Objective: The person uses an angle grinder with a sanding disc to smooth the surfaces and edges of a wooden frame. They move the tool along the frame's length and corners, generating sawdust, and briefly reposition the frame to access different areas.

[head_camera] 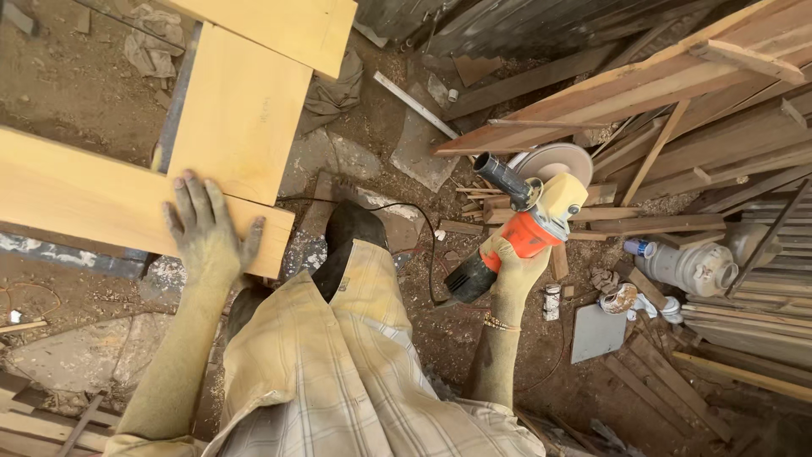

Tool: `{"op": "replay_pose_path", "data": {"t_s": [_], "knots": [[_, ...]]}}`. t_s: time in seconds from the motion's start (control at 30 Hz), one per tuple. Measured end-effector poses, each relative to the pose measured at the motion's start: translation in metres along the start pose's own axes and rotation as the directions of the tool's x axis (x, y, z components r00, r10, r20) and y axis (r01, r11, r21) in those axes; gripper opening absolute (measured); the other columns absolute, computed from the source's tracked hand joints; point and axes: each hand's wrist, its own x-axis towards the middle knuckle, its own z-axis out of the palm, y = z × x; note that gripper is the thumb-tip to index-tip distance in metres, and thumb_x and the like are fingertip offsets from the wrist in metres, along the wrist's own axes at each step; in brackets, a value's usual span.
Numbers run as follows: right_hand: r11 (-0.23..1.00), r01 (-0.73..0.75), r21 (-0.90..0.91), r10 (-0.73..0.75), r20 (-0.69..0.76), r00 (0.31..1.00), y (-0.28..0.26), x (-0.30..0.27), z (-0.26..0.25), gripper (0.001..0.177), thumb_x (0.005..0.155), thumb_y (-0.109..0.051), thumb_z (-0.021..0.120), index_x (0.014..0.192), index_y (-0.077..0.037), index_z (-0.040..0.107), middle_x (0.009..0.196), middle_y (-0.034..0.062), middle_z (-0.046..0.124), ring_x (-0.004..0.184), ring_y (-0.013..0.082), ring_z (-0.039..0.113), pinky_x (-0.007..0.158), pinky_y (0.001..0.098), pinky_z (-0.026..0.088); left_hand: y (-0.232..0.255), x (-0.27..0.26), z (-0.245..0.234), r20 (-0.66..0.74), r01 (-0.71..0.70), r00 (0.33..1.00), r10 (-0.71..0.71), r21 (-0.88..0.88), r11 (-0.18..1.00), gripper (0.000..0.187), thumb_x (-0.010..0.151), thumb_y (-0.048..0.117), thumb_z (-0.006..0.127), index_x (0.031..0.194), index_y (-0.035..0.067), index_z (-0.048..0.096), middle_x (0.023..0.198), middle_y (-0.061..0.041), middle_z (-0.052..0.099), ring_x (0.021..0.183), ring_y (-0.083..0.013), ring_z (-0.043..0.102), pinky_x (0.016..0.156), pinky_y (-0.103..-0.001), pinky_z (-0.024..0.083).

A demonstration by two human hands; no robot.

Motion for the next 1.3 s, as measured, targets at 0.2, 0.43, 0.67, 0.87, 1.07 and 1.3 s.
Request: {"op": "replay_pose_path", "data": {"t_s": [0.2, 0.43, 0.67, 0.87, 1.07, 1.3], "knots": [[0.99, -0.03, -0.135, 0.022, -0.057, 0.998, -0.013, 0.044, -0.054, 0.054, 0.078, 0.004, 0.075, 0.126, 0.003, 0.051, 0.104, 0.0123, 0.063, 0.086, 0.0208, 0.064, 0.081, 0.0369, 0.057, 0.036, 0.013, 0.011, 0.041, 0.302, 0.952, -0.304, 0.03, 0.953, 0.105, 0.11, 0.064, 0.043, 0.164, -0.021, 0.011, 0.171, -0.044, -0.001, 0.162, -0.0579, -0.002, 0.129, -0.074, 0.004], [0.959, -0.252, -0.132, 0.214, -0.251, 0.944, 0.002, 0.044, -0.088, 0.062, 0.071, 0.003, 0.072, 0.128, 0.001, 0.051, 0.112, 0.0106, 0.064, 0.096, 0.0216, 0.067, 0.088, 0.0388, 0.057, 0.046, 0.019, 0.009, 0.059, 0.381, 0.923, -0.381, 0.013, 0.925, 0.109, 0.104, 0.064, 0.043, 0.164, -0.02, 0.009, 0.171, -0.043, -0.001, 0.162, -0.0576, -0.003, 0.128, -0.075, 0.003], [0.972, -0.145, -0.186, 0.136, -0.058, 0.989, -0.016, 0.072, -0.071, 0.053, 0.077, 0.006, 0.067, 0.127, 0.001, 0.05, 0.109, 0.0107, 0.062, 0.091, 0.0203, 0.066, 0.083, 0.0369, 0.058, 0.055, 0.013, 0.013, 0.009, 0.232, 0.973, -0.232, 0.007, 0.973, 0.102, 0.103, 0.062, 0.048, 0.162, -0.017, 0.021, 0.171, -0.04, 0.011, 0.161, -0.053, 0.008, 0.126, -0.072, 0.007], [0.986, -0.016, -0.164, 0.058, 0.258, 0.965, -0.051, 0.088, -0.003, 0.044, 0.082, 0.008, 0.063, 0.124, 0.001, 0.051, 0.102, 0.011, 0.065, 0.081, 0.0184, 0.067, 0.076, 0.0327, 0.058, 0.112, -0.049, 0.03, 0.015, -0.004, 1.0, 0.003, 0.048, 0.999, 0.092, 0.089, 0.054, 0.062, 0.148, -0.011, 0.035, 0.16, -0.031, 0.029, 0.151, -0.0422, 0.027, 0.12, -0.059, 0.026], [0.945, 0.195, -0.262, 0.05, 0.704, 0.708, -0.062, 0.102, 0.087, 0.044, 0.082, 0.009, 0.067, 0.123, 0.001, 0.052, 0.098, 0.0104, 0.067, 0.079, 0.0177, 0.067, 0.073, 0.0315, 0.058, 0.145, -0.142, 0.038, -0.175, 0.286, 0.913, -0.37, -0.375, 0.882, 0.049, 0.096, 0.037, 0.066, 0.134, 0.007, 0.062, 0.132, -0.012, 0.068, 0.117, -0.0332, 0.065, 0.104, -0.046, 0.05], [0.819, 0.434, -0.375, 0.362, 0.925, 0.116, -0.035, 0.088, 0.234, 0.048, 0.071, 0.0, 0.079, 0.112, 0.0, 0.053, 0.084, 0.0106, 0.067, 0.059, 0.0172, 0.064, 0.055, 0.0326, 0.054, 0.191, -0.09, 0.019, -0.35, 0.498, 0.509, -0.786, -0.625, 0.601, 0.064, 0.087, 0.038, 0.076, 0.137, 0.004, 0.057, 0.125, -0.015, 0.067, 0.093, -0.0371, 0.071, 0.081, -0.046, 0.058]]}}
